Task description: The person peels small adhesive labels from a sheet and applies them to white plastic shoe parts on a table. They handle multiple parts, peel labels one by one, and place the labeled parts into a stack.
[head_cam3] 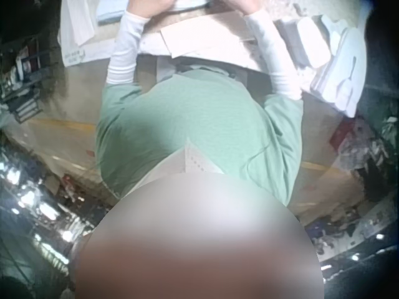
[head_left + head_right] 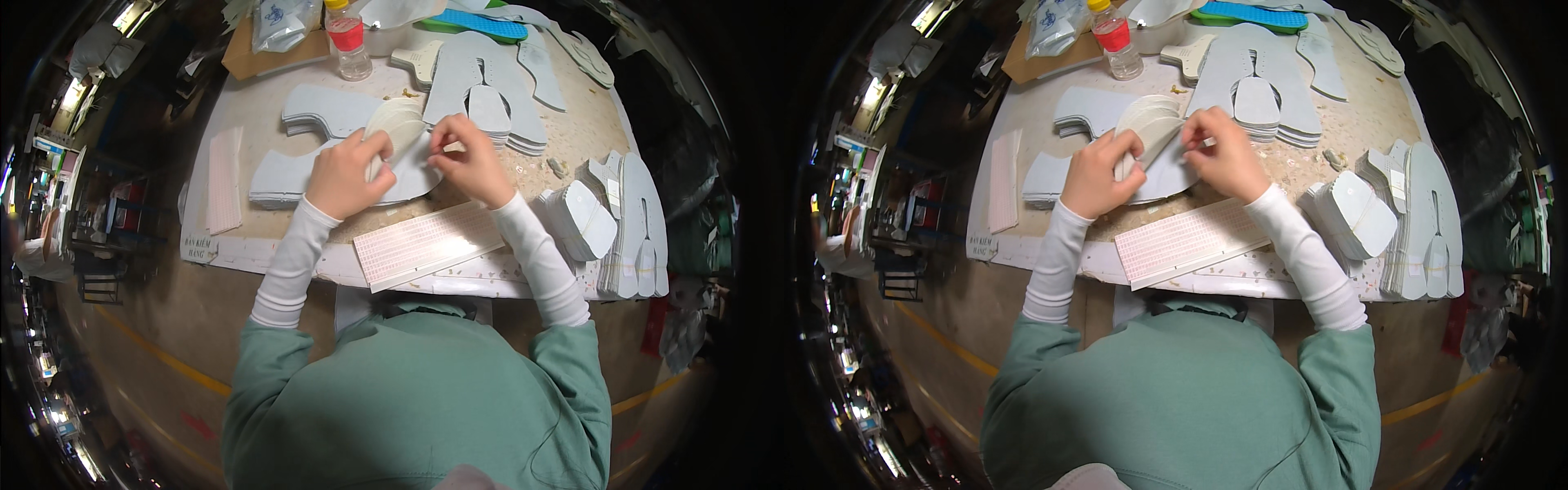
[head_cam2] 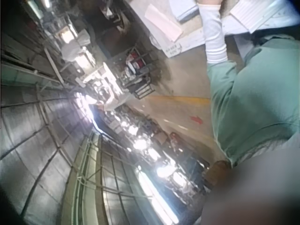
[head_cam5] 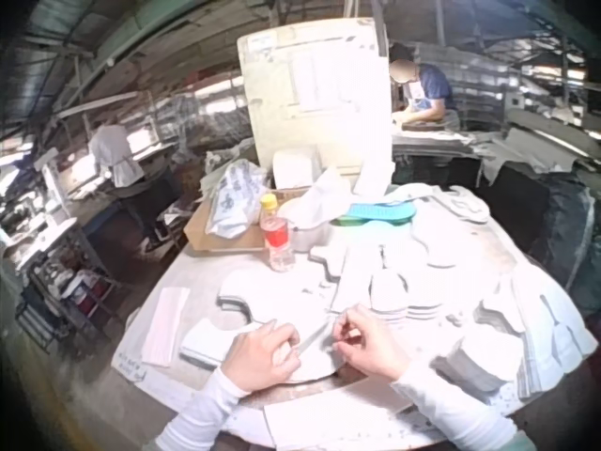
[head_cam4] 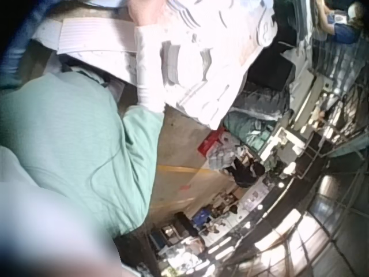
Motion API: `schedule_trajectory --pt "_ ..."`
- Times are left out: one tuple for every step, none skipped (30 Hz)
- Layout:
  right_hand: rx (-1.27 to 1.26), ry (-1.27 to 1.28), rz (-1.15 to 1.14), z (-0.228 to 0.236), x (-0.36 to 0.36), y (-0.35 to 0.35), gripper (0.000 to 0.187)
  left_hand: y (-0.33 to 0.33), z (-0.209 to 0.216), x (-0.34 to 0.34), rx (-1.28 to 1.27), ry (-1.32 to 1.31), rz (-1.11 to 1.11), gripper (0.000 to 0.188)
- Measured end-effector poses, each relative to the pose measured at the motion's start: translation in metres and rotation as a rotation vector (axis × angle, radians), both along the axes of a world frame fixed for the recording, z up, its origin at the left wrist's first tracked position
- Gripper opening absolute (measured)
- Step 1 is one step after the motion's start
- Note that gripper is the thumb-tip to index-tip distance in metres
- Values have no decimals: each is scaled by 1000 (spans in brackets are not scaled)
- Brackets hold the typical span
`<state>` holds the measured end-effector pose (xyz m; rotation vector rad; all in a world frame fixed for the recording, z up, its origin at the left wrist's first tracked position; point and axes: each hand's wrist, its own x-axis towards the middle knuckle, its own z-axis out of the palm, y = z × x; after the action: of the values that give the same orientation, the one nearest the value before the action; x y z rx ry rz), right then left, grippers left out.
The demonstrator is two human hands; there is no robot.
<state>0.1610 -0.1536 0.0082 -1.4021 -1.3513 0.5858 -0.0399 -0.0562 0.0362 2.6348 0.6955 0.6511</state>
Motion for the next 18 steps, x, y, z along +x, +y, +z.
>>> schedule_trajectory --pt "-1 -79 50 -1 -5 0 29 2 0 1 -44 -73 -27 21" --pt "0 -137 49 -1 -10 1 29 4 -1 1 -93 -135 -33 21" --pt "47 -188 77 -1 -13 3 30 6 -1 1 -133 -209 -43 20" --pt "36 -218 58 -2 -16 4 31 5 -2 3 -77 -277 -73 20" --pt "55 -247 50 -2 -17 5 31 6 -2 2 -73 -213 -53 20" --pt "98 -272 46 -3 -19 6 32 5 -2 1 -58 -121 -41 21" --pt "110 -319 20 -3 -20 8 32 4 -2 -1 -49 -16 -21 21" --pt "145 -363 -4 -4 -21 9 32 3 -1 -1 -55 37 -24 22" --pt "179 -407 -29 -5 -20 9 33 0 -1 -1 12 1 -47 22" --pt "172 -413 -55 -5 -19 9 32 -5 -1 -1 63 -15 -53 23" --pt "166 -419 -81 -5 -17 9 31 -9 -2 0 124 -47 -55 24" --pt "129 -417 -112 -4 -14 9 31 -13 -2 1 163 -13 -59 28" --pt "151 -367 -127 -2 -10 9 29 -16 -2 1 210 4 -59 31" --pt "141 -310 -147 0 -4 7 28 -17 -2 1 263 40 -69 34" --pt "156 -250 -152 2 2 6 27 -16 -1 1 225 32 -80 34" --pt "184 -258 -196 5 8 5 24 -13 0 -1 193 43 -102 34" --pt "155 -261 -232 7 12 5 23 -8 1 -3 161 53 -124 34" --pt "157 -268 -250 8 14 4 23 -2 2 -4 109 48 -126 33"
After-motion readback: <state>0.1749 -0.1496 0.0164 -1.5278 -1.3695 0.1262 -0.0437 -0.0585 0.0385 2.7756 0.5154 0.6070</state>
